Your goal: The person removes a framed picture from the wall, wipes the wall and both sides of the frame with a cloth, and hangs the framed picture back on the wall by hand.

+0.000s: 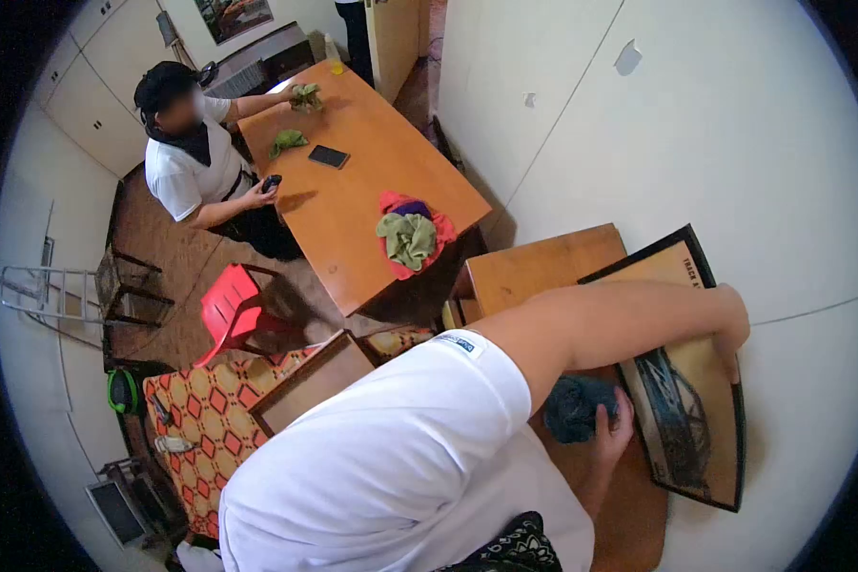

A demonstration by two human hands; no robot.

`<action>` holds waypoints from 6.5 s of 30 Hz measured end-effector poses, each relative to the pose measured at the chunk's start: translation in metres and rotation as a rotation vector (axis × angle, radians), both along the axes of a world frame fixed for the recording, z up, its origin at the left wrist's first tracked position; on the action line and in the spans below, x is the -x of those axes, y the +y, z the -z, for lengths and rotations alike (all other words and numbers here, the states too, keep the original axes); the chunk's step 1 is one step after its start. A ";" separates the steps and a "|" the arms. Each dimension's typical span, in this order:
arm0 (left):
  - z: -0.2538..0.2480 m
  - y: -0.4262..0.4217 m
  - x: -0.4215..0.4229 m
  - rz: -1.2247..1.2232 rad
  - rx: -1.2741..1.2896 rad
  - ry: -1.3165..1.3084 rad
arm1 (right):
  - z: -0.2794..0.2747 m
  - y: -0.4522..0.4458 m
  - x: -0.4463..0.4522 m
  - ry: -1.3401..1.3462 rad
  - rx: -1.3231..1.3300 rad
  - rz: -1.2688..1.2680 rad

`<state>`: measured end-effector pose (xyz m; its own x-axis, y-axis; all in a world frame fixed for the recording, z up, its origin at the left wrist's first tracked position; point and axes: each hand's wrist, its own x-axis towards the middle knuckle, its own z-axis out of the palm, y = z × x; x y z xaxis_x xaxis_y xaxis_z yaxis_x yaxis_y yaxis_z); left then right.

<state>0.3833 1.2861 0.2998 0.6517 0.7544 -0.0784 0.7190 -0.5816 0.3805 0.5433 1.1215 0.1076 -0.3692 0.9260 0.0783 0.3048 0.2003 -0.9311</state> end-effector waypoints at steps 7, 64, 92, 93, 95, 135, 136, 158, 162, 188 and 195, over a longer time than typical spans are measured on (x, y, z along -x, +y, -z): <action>0.004 -0.006 -0.003 -0.005 -0.073 0.003 | -0.011 0.018 -0.049 -0.180 -0.054 0.149; 0.371 -0.394 0.358 -1.409 0.228 -2.655 | -0.126 0.038 -0.096 -0.845 -0.644 0.637; 0.336 -0.353 0.186 -0.694 0.707 0.270 | -0.152 0.026 -0.037 -0.406 -0.330 0.687; 0.314 -0.341 0.175 -0.717 0.759 0.346 | -0.152 0.026 -0.038 -0.416 -0.336 0.682; 0.277 -0.330 0.162 -0.717 0.746 0.188 | -0.154 0.025 -0.038 -0.432 -0.347 0.676; -0.016 0.000 0.092 -0.217 0.202 -0.095 | -0.113 0.003 0.078 0.804 -0.092 0.185; -0.015 0.000 0.092 -0.209 0.205 -0.095 | -0.108 0.003 0.078 0.690 -0.119 0.274; -0.010 -0.002 0.089 -0.272 0.011 -0.022 | 0.049 -0.047 0.017 -0.352 -0.005 0.586; -0.005 0.001 0.089 -0.248 0.000 -0.042 | 0.059 -0.040 0.014 -0.365 -0.231 0.599; -0.005 0.008 0.088 -0.292 0.196 -0.114 | -0.084 0.076 0.186 1.386 0.320 0.098; -0.014 0.000 0.087 -0.273 0.138 -0.015 | -0.101 0.079 0.199 1.408 0.354 0.023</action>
<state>0.2967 1.2859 0.3134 0.4280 0.8848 -0.1844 0.8356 -0.3096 0.4539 0.3446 1.2006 0.2082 -0.1664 0.9779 0.1268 -0.8861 -0.0919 -0.4544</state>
